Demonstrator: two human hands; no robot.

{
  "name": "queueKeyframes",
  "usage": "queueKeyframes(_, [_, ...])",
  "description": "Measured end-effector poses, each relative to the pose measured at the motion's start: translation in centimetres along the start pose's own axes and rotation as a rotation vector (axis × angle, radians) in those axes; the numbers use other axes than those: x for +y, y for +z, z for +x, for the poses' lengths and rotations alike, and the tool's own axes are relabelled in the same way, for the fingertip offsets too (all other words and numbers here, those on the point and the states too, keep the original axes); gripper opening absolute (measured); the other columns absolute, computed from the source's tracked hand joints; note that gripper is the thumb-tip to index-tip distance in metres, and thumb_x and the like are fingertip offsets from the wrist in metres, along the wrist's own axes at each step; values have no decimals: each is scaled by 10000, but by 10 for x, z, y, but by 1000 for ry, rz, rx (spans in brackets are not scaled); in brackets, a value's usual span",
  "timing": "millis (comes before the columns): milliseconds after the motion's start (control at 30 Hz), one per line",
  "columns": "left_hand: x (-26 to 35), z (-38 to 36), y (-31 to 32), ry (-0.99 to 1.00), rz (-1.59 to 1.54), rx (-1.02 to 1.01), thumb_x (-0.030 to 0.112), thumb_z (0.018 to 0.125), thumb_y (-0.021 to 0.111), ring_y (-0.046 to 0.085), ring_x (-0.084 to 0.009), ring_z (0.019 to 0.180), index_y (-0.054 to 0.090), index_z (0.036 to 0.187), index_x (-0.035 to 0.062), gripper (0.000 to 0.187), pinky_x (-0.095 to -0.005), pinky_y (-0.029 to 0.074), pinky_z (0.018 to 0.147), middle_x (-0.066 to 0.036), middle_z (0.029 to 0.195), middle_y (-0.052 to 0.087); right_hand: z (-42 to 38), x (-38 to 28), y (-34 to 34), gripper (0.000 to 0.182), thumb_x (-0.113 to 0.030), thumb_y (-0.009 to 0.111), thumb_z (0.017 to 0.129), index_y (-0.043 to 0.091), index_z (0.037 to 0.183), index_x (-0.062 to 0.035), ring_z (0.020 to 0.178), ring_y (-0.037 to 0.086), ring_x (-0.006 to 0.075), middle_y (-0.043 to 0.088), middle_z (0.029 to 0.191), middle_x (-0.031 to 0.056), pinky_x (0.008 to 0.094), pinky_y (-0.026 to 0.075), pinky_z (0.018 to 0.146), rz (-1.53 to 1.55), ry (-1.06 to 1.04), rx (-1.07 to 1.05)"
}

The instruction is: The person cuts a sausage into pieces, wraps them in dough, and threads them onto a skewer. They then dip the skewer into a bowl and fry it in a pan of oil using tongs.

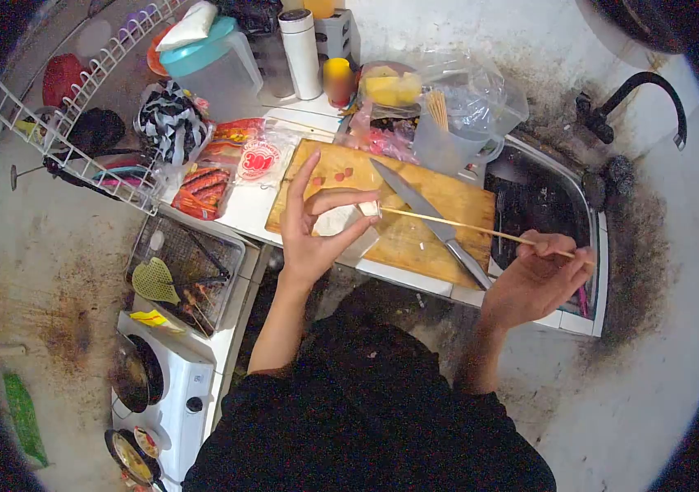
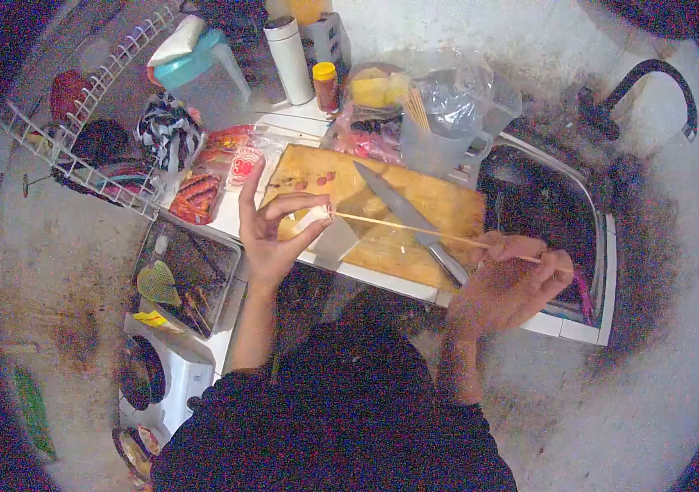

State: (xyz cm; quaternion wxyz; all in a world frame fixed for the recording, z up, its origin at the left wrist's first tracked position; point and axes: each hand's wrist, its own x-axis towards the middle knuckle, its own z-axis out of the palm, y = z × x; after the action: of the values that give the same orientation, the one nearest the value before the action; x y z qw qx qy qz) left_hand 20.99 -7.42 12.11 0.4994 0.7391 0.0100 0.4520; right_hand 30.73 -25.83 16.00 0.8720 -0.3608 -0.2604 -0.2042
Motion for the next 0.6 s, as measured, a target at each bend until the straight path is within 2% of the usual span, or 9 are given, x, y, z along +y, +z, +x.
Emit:
queueKeyframes(67, [2, -1, 2, 26, 46, 4, -7, 652, 717, 605, -191, 892, 168, 1314, -1, 860, -324, 394, 893, -126, 906, 644, -5, -4, 3, 122, -220, 372, 926, 377, 942, -100, 623, 431, 125, 466, 697, 58, 256, 383, 551, -72, -70, -45])
queueKeyframes(200, [0, -2, 5, 18, 64, 3, -5, 660, 709, 605, -189, 889, 169, 1311, -10, 846, -336, 387, 902, -114, 904, 646, -10, -9, 5, 123, -220, 362, 926, 357, 929, -97, 584, 420, 134, 459, 681, 68, 257, 381, 513, -140, -134, 3])
queueKeyframes(267, [1, -1, 6, 60, 94, 5, -7, 667, 701, 605, -181, 889, 174, 1309, -7, 831, -354, 388, 908, -103, 894, 649, -9, -9, -6, 158, -270, 406, 913, 355, 906, -121, 481, 504, 210, 524, 657, 115, 298, 454, 367, -100, -139, -20])
queueKeyframes(500, [7, 5, 10, 66, 120, 7, -17, 670, 692, 606, -179, 888, 190, 1298, -1, 804, -386, 384, 924, -97, 877, 650, -18, -14, -1, 166, -289, 391, 915, 369, 906, -125, 474, 507, 243, 540, 654, 137, 312, 468, 364, -168, -143, 35])
queueKeyframes(600, [8, 4, 11, 50, 110, 10, -26, 673, 686, 605, -182, 888, 194, 1292, 2, 792, -377, 386, 928, -108, 893, 644, -21, -11, -4, 155, -285, 430, 894, 382, 923, -140, 476, 507, 249, 533, 643, 133, 333, 468, 369, -216, -186, 36])
